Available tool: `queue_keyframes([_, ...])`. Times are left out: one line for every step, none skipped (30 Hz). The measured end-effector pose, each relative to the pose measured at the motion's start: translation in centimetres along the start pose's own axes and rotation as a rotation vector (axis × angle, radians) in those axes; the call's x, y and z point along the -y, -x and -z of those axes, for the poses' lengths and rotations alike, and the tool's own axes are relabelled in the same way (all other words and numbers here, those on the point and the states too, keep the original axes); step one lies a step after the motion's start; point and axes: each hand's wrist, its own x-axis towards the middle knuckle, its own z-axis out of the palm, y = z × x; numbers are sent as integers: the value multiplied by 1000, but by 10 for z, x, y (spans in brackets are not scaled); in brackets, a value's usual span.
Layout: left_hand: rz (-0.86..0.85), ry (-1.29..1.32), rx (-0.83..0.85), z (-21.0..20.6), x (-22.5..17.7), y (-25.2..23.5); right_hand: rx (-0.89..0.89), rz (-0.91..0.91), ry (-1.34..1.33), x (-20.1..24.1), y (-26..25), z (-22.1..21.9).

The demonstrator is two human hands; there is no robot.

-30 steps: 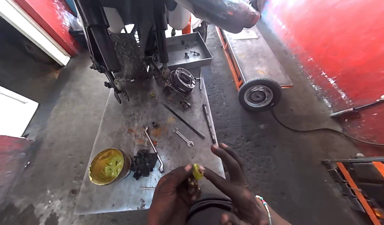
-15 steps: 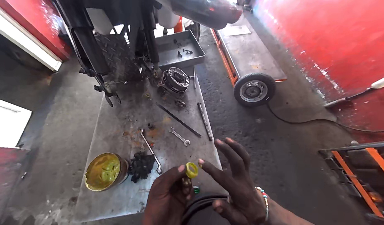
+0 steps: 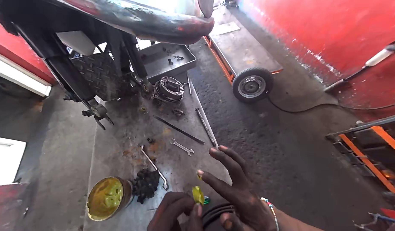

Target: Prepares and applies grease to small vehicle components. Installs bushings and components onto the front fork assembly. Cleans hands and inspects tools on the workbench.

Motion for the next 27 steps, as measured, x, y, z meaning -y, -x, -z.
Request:
queue_keyframes([-31, -61, 9, -2, -1, 0, -6, 1, 34, 2, -1, -1])
queue_keyframes([-61, -111, 6, -4, -1, 0, -9, 15, 70, 4, -1, -2])
queue_keyframes([-89, -154, -1, -6, 1, 0, -16, 36, 112, 5, -1, -5])
queue_keyframes([-106, -188, -9, -6, 2, -1, -24, 57, 150, 6, 0, -7])
queue_keyframes([-116, -208, -23, -6, 3, -1, -29, 72, 187, 6, 1, -9])
queue_keyframes([-121, -218, -37, -6, 4, -1, -26, 80, 215, 6, 3, -10])
queue_keyframes([-119, -217, -48, -6, 5, -1, -17, 89, 235, 6, 5, -9])
queue_keyframes([-109, -211, -55, -6, 5, -1, -8, 96, 253, 6, 8, -9])
queue_keyframes([-96, -207, -59, -5, 5, -1, 0, 97, 263, 6, 10, -9])
queue_keyframes([-83, -204, -58, -4, 4, -1, 7, 88, 266, 6, 11, -7])
queue_keyframes([-78, -202, -56, -3, 3, -2, 1, 72, 265, 6, 12, -6])
queue_keyframes([-77, -202, -53, -3, 2, -2, -3, 54, 267, 6, 11, -4])
queue_keyframes([-74, -203, -46, -3, 2, -2, -7, 43, 267, 6, 8, -2])
queue_keyframes([-73, -203, -43, -3, 2, -2, -15, 43, 264, 6, 6, -2])
queue_keyframes([-70, -201, -46, -3, 2, -2, -17, 48, 248, 6, 4, -4])
queue_keyframes([-63, -192, -57, -3, 4, -2, -17, 53, 220, 7, 4, -6])
queue_keyframes([-48, -170, -80, -2, 6, -3, -16, 53, 176, 7, 5, -8])
queue_keyframes([-7, -126, -110, 0, 9, -3, -17, 37, 108, 7, 6, -9])
queue_keyframes([60, -51, -157, 2, 11, -3, -24, 5, 34, 7, 7, -9])
queue_keyframes([144, 55, -224, 6, 13, -3, -38, -31, -48, 5, 7, -9])
queue_keyframes([231, 181, -312, 10, 14, -3, -56, -66, -135, 2, 5, -14])
queue_keyframes([307, 311, -407, 15, 15, -1, -68, -112, -221, -3, 2, -23])
queue_keyframes([365, 426, -498, 21, 15, 2, -48, -177, -294, -9, -1, -36])
queue_keyframes([394, 511, -574, 27, 15, 8, 12, -248, -340, -16, -4, -55])
queue_keyframes([400, 563, -648, 33, 15, 15, 132, -319, -344, -22, -9, -76])
queue_keyframes([385, 589, -713, 40, 15, 24, 317, -379, -316, -27, -15, -98])
queue_keyframes([364, 599, -775, 45, 13, 33, 522, -403, -262, -29, -24, -122])
